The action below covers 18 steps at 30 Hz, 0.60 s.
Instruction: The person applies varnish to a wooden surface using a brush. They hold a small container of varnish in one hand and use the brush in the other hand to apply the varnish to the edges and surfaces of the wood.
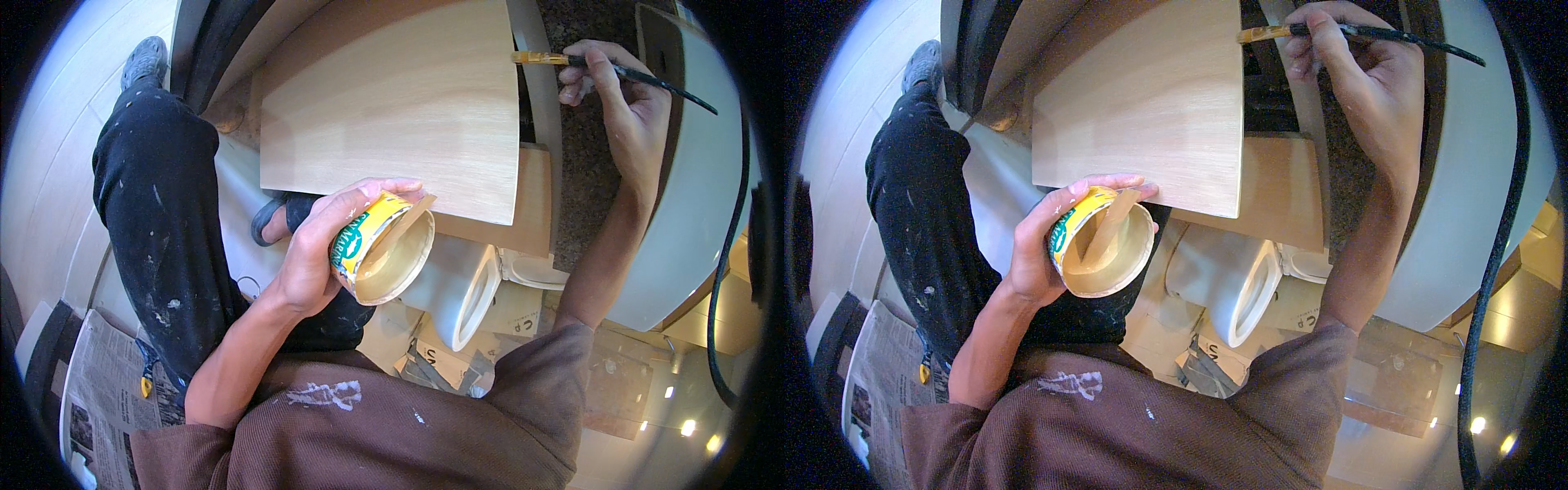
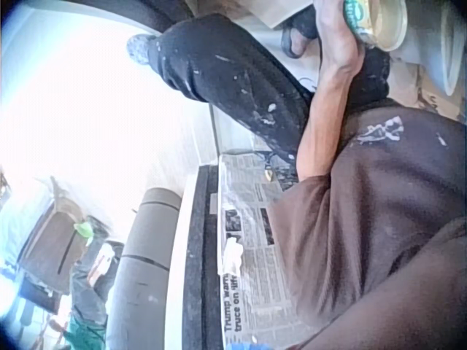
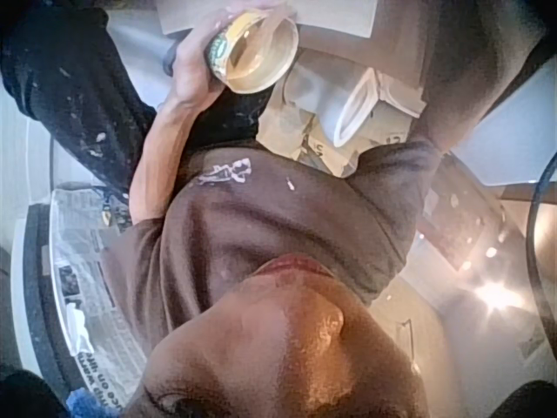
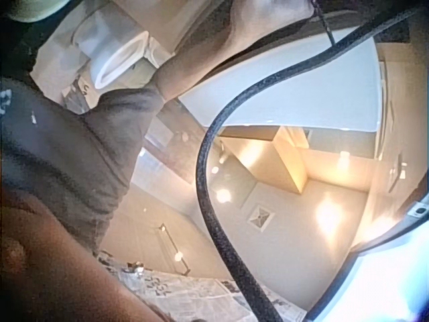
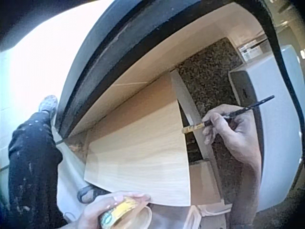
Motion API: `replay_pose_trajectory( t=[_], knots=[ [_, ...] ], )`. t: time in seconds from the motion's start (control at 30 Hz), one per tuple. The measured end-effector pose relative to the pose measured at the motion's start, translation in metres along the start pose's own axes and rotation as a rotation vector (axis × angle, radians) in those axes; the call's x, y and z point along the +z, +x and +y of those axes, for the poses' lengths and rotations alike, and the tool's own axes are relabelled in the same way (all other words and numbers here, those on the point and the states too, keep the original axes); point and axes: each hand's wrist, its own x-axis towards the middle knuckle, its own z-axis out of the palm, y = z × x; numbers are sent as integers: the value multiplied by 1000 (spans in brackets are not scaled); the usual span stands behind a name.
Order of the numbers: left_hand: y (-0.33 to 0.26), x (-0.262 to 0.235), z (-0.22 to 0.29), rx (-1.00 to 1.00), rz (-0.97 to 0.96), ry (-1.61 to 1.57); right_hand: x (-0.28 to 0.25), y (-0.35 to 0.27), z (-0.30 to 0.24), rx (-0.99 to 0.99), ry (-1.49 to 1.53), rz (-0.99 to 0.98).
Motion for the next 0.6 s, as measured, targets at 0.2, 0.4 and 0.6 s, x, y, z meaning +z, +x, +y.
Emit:
replay_pose_trajectory(
  t=[0.2, 0.4, 0.6],
  knots=[
    [0, -3, -1, 31, -2, -39, -8, 1, -1, 42, -24, -77],
    [0, -1, 0, 35, -3, -28, -1, 3, -1, 55, -47, -95],
    [0, -1, 0, 36, 14, -31, 5, 2, -12, 36, -46, -18]
  ],
)
